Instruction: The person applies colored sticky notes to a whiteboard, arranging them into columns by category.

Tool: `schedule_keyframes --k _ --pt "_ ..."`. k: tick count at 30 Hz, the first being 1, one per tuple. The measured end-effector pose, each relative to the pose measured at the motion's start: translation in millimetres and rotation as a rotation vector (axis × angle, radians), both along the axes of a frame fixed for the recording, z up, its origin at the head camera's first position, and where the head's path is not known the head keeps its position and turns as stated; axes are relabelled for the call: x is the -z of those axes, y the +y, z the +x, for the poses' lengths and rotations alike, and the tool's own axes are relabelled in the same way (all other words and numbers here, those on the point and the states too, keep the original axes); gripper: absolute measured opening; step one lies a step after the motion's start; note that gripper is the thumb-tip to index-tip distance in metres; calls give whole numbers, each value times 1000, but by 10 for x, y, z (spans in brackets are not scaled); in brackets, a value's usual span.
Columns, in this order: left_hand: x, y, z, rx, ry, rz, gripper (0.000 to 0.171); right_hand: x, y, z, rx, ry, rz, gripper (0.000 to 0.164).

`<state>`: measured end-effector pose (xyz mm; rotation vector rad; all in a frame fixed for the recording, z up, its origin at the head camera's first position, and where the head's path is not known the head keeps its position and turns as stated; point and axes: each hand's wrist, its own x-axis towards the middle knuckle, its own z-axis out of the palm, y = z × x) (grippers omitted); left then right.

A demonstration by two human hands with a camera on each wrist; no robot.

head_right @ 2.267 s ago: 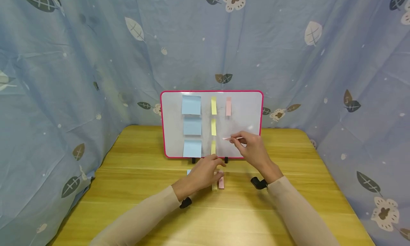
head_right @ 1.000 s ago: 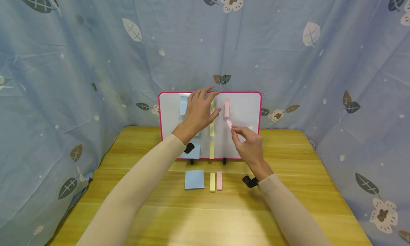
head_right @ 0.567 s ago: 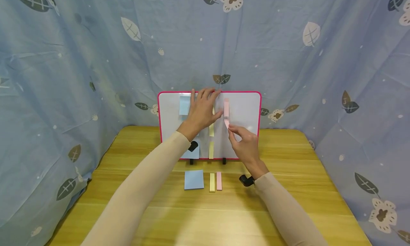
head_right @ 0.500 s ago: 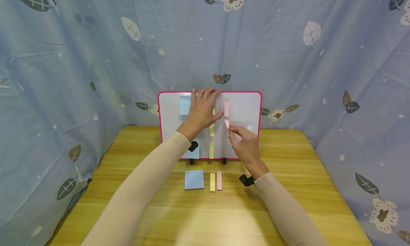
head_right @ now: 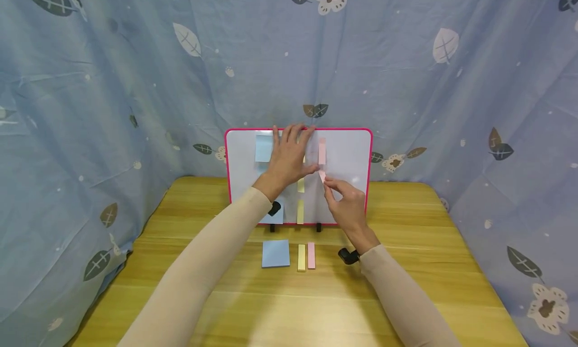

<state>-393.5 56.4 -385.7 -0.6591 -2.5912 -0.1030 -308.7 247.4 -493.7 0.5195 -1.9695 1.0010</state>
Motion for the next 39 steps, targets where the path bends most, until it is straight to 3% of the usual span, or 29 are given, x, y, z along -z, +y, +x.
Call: schedule_keyframes --k 15,25,39 --pt "82 120 -42 -76 64 -11 131 16 8 -18 10 -20 16 17" --pt "126 170 -46 -113 88 -9 130 16 -12 -20 12 -14 23 16" --pt "149 250 -73 -160 111 -17 132 24 -20 -32 44 -75 83 19"
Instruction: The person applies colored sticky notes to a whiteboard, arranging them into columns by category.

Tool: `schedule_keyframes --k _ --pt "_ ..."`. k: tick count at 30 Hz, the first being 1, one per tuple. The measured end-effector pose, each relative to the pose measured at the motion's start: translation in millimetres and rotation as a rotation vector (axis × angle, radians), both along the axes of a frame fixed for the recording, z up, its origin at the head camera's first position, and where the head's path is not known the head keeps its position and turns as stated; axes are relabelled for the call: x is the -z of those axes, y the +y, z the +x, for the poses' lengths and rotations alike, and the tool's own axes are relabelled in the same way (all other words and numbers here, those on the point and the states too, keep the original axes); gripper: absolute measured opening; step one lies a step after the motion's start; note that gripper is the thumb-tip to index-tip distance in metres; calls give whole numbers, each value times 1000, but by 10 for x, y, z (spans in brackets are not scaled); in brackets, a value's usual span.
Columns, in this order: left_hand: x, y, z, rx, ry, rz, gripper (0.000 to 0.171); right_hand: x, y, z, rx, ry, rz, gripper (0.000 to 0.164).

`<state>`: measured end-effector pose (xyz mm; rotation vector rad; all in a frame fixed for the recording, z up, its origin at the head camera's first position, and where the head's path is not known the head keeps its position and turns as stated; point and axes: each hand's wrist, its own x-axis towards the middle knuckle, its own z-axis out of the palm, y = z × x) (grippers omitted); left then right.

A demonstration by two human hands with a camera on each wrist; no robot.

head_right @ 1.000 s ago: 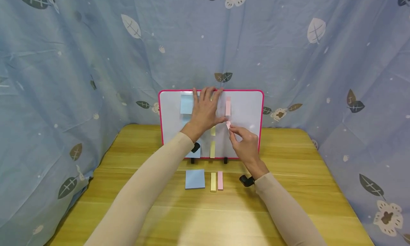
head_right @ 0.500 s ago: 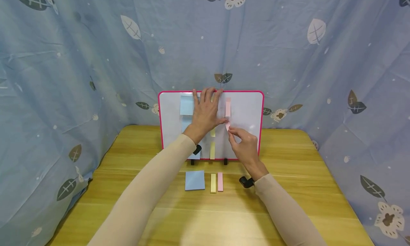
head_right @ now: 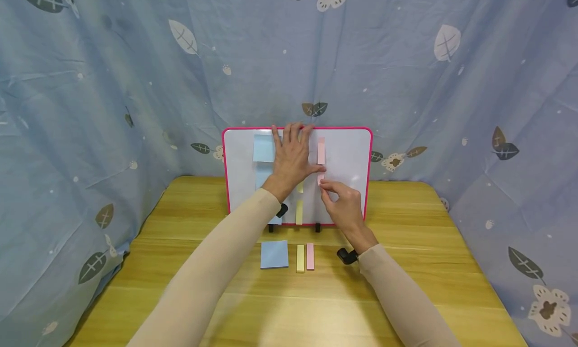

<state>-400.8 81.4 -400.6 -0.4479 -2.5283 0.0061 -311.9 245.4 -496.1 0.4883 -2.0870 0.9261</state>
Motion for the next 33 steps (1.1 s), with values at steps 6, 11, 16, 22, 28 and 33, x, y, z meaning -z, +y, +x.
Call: schedule_keyframes --k 6,11,16,22,28,33 --pt "9 20 -4 -7 39 -10 136 7 8 -3 2 -2 14 17" --pt "10 31 -5 11 76 -27 137 11 4 1 25 -43 27 14" --pt "9 41 4 4 80 -58 137 12 -7 11 29 -97 21 13" --pt "33 26 4 6 73 -82 144 25 -12 10 25 -119 14 12" --pt "63 -12 10 1 55 -127 155 51 -26 -7 30 -122 12 11" --pt "54 -53 10 0 34 -133 159 31 -49 -18 27 -133 20 10"
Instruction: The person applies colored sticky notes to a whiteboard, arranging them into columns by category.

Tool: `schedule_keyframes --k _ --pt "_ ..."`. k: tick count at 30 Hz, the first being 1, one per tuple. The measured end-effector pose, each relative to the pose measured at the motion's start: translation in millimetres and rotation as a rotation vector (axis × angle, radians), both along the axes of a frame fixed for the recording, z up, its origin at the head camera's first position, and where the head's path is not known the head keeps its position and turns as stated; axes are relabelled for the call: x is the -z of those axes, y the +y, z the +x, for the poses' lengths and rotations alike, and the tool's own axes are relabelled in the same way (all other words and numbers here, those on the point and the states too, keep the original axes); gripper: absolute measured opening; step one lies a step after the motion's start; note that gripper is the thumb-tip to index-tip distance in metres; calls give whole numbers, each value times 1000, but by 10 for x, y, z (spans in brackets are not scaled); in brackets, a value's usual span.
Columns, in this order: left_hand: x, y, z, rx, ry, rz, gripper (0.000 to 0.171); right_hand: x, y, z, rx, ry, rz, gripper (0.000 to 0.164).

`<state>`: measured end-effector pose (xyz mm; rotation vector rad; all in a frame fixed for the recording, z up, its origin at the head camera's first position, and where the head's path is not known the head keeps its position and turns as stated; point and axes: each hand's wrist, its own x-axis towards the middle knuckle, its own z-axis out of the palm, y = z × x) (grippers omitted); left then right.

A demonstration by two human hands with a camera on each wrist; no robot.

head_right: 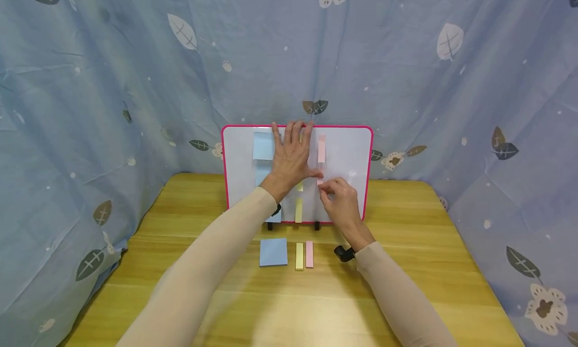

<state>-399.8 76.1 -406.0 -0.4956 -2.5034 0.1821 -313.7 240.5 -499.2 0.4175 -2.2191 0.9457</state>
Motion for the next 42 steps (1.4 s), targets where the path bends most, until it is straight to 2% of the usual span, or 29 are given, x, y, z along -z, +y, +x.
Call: schedule_keyframes --k 6,11,19,28,33,42 --pt "-40 -51 32 14 -69 11 161 -27 0 11 -1 -9 11 10" --pt "-78 -97 92 47 -105 15 153 -27 24 29 4 -17 15 12" --pt "-80 -250 245 135 -125 53 115 -16 58 95 4 -31 28 10" --pt "-44 -363 425 221 -125 113 83 49 156 183 19 -82 64 9" --pt "35 -433 524 290 -131 160 67 97 239 263 -11 -113 112 8" --pt "123 -607 752 434 -95 217 41 155 311 419 -102 -125 183 10"
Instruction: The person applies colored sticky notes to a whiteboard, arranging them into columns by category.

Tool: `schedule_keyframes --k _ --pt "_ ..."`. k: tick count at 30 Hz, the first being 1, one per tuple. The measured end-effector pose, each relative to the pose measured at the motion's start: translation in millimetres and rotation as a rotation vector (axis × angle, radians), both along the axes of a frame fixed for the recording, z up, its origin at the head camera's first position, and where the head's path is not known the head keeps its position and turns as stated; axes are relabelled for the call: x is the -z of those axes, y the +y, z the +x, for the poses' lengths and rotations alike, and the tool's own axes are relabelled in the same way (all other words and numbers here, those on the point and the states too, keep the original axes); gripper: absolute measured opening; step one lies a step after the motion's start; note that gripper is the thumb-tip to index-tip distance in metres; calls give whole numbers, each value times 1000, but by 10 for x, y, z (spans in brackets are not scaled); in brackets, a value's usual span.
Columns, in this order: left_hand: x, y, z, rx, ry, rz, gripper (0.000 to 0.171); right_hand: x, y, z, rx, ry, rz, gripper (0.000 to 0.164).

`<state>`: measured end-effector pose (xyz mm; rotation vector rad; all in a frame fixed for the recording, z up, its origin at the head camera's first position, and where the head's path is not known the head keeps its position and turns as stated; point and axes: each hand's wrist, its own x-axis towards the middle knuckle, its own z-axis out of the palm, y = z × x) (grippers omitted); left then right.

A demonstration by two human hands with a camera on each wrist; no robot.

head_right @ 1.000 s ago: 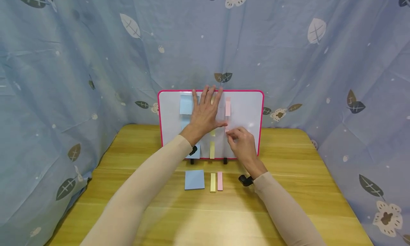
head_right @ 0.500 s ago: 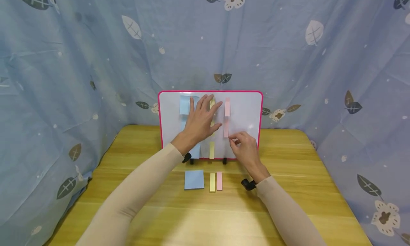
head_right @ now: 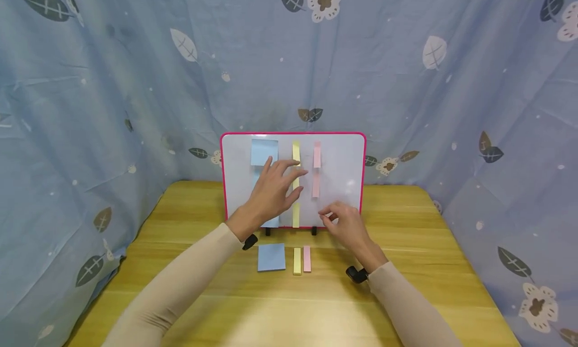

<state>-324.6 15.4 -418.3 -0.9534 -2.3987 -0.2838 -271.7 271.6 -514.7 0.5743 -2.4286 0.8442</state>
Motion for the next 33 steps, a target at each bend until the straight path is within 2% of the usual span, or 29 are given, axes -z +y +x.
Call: schedule_keyframes --k 8,14,18,23,27,33 --pt "237 -192 264 136 -4 -41 32 107 -20 209 -78 -144 14 13" --pt "398 -329 441 192 -50 -65 27 152 -56 314 -114 -158 64 13" --pt "457 -379 504 210 -110 -105 25 123 -96 322 -141 -167 72 13" --pt "617 -426 574 210 -214 -193 24 139 -163 345 -177 -184 79 15" --pt "728 -456 620 205 -267 -260 27 163 -192 359 -206 -193 100 15" --pt "856 -464 683 210 -349 -318 31 197 -217 423 -201 -250 155 18"
